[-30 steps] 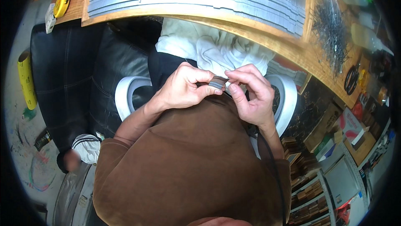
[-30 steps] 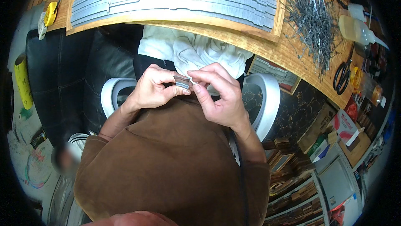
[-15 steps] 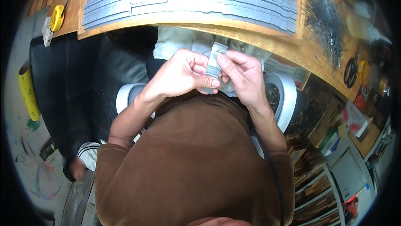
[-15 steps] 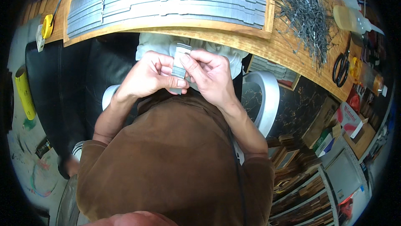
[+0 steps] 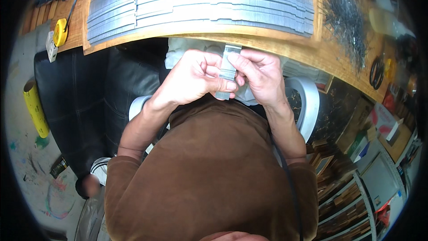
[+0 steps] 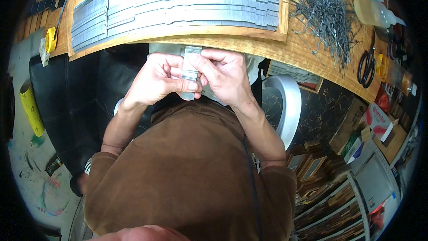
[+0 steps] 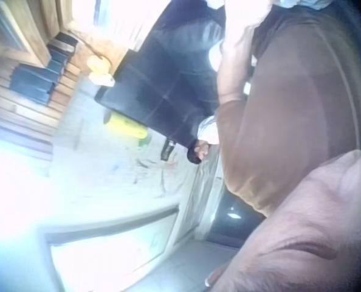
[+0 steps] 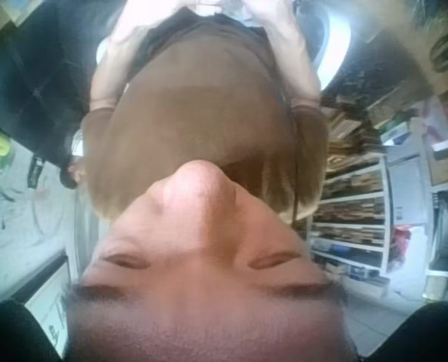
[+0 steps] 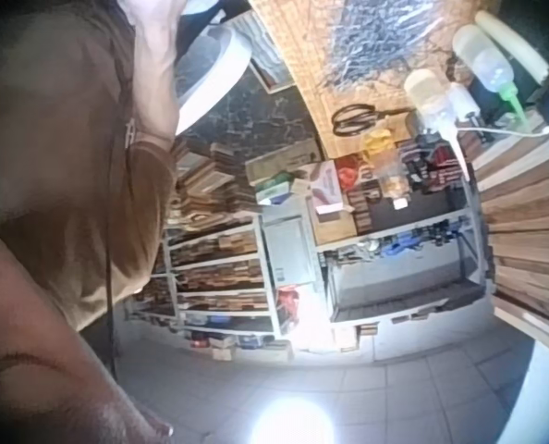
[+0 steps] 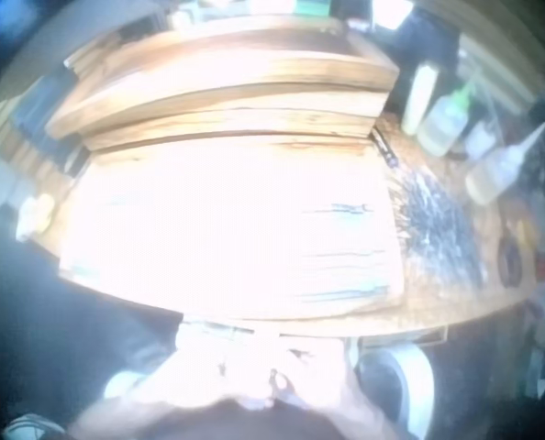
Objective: The person assembles small metal components by hand, repeatedly joining and separating pieces. They wipe the components with a white cloth and continue handling them throughout the clip.
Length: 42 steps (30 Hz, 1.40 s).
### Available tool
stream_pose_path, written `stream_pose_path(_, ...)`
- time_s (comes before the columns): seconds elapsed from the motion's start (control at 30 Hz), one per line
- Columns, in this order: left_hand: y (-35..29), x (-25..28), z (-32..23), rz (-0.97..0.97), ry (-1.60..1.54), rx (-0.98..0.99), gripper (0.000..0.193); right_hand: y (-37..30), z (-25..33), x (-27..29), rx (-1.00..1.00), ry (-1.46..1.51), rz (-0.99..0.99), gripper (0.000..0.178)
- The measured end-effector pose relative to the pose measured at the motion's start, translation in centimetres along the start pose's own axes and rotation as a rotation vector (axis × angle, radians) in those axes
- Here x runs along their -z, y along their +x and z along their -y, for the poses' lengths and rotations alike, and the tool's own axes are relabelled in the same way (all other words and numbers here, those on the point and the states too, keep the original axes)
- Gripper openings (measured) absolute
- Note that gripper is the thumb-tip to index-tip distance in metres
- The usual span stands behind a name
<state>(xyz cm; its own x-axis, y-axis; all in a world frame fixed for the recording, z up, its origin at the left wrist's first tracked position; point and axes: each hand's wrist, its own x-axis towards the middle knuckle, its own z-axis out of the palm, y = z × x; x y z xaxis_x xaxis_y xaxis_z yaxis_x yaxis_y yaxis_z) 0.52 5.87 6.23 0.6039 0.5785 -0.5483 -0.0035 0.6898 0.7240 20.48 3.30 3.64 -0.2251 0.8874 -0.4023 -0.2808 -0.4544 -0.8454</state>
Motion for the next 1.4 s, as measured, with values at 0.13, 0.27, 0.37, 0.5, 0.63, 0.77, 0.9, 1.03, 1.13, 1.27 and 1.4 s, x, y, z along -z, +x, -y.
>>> stream_pose_path(0.13, 0.0, 0.0, 0.1, -0.005, 0.010, -0.011, 0.016, 0.0, 0.1, -0.1, -0.019, 0.018, -0.012, 0.020)
stream_pose_path(0.27, 0.1, 0.1, 0.3, 0.004, -0.003, -0.008, 0.017, 0.1, -0.2, 0.3, 0.009, 0.038, 0.022, 0.013)
stream_pose_path(0.37, 0.3, 0.2, 0.7, -0.016, 0.024, -0.025, 0.017, -0.1, 0.2, 0.2, -0.023, 0.087, 0.036, 0.008)
stream_pose_path(0.5, -0.1, -0.3, 1.3, -0.059, 0.023, -0.009, 0.017, -0.4, 0.2, 1.3, -0.033, 0.071, 0.172, 0.012)
stream_pose_path(0.63, -1.0, -0.9, 2.1, -0.077, 0.001, -0.054, 0.020, -1.2, 0.7, 1.5, 0.021, 0.070, 0.264, 0.016)
stream_pose_path(0.77, -1.8, -1.4, 3.5, -0.095, -0.013, -0.153, 0.019, -1.9, 0.7, 1.8, 0.118, -0.021, 0.290, 0.018)
stream_pose_path(0.9, -2.2, -1.4, 3.9, -0.126, 0.168, -0.269, 0.019, -2.4, 1.3, 1.3, 0.223, -0.209, 0.277, 0.021)
stream_pose_path(1.03, -2.2, -1.5, 4.1, -0.174, 0.359, -0.461, 0.016, -2.7, 1.4, 1.2, 0.349, -0.355, 0.291, 0.028)
stream_pose_path(1.13, -2.0, -1.3, 4.7, -0.171, 0.381, -0.528, 0.014, -2.8, 1.6, 1.0, 0.402, -0.394, 0.305, 0.033)
stream_pose_path(1.27, -2.0, -1.2, 5.1, -0.168, 0.404, -0.576, 0.013, -3.0, 1.7, 0.9, 0.416, -0.387, 0.326, 0.037)
stream_pose_path(1.4, -1.9, -0.9, 5.3, -0.164, 0.428, -0.575, 0.014, -2.9, 1.8, 0.9, 0.436, -0.414, 0.334, 0.037)
